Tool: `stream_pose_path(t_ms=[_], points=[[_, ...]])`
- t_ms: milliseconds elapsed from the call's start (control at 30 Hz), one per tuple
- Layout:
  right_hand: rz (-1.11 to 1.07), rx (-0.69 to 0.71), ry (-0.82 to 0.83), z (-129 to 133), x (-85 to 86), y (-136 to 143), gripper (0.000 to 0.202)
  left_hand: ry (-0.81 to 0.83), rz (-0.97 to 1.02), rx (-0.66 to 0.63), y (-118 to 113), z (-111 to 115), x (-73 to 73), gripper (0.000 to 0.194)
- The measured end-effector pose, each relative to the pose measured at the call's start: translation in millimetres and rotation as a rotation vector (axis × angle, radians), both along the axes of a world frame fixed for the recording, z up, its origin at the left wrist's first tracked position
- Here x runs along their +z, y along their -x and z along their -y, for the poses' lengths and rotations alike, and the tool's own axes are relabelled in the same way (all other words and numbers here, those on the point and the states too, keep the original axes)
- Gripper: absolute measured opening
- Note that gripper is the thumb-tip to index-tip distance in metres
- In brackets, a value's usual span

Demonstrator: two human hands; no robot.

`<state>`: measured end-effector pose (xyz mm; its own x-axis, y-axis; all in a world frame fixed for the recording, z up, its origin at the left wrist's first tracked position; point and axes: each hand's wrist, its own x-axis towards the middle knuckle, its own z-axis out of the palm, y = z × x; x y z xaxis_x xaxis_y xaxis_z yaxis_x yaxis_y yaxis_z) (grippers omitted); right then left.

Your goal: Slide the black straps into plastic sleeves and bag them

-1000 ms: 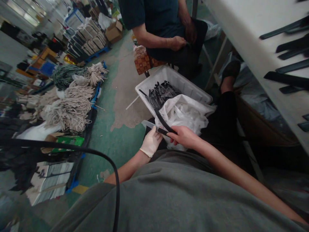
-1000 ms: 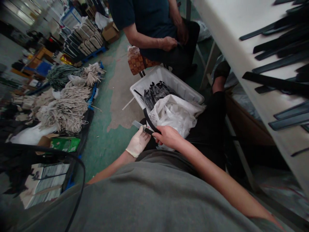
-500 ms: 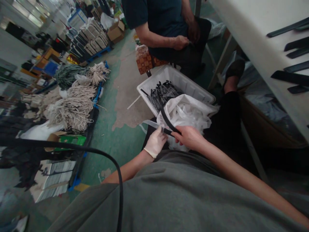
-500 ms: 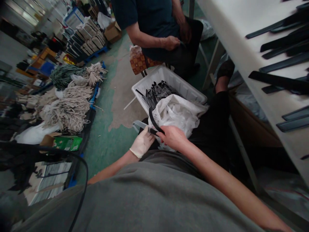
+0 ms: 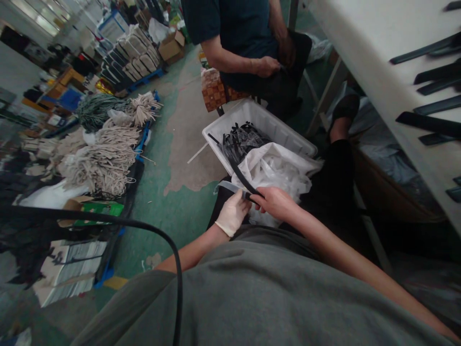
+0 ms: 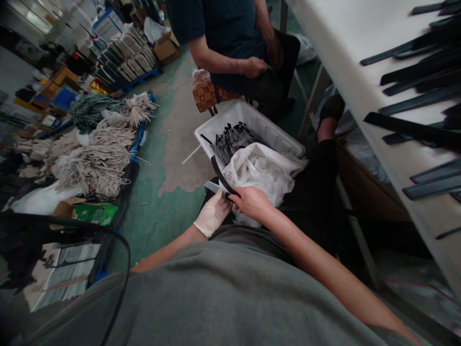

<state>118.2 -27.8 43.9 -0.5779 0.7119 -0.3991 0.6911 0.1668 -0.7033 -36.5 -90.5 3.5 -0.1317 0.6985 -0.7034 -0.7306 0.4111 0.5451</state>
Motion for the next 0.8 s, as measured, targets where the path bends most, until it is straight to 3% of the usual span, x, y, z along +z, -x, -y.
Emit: stream_pose_path(t_ms=[133,300,533,667,800], points=[[0.022,-0.027,0.065,4.2,3.4,-15.3,0.029,0.053,-0.02,0.115,12.2,-6.6,4.9,0.012],[0.053,-0.07,-0.057,3.6,-2.5,-5.9,0.029,0.059,0.04,-0.115,-9.9,-2.4,2.0,0.017],[-0.038,-0.083,0.068,8.4,3.4,-31.2,0.028,0.049,-0.017,-0.009,4.5,-10.6,9.2,0.014],[-0.031,-0.136,0.026,9.9,1.9,-27.0,0.029,0.057,0.008,-0.137,-5.9,-5.5,10.0,0.016],[-0.289,-0.297,0.024,3.0,-14.2,-31.3,0.033,0.063,0.054,-0.205,-8.1,-4.2,18.2,0.018]])
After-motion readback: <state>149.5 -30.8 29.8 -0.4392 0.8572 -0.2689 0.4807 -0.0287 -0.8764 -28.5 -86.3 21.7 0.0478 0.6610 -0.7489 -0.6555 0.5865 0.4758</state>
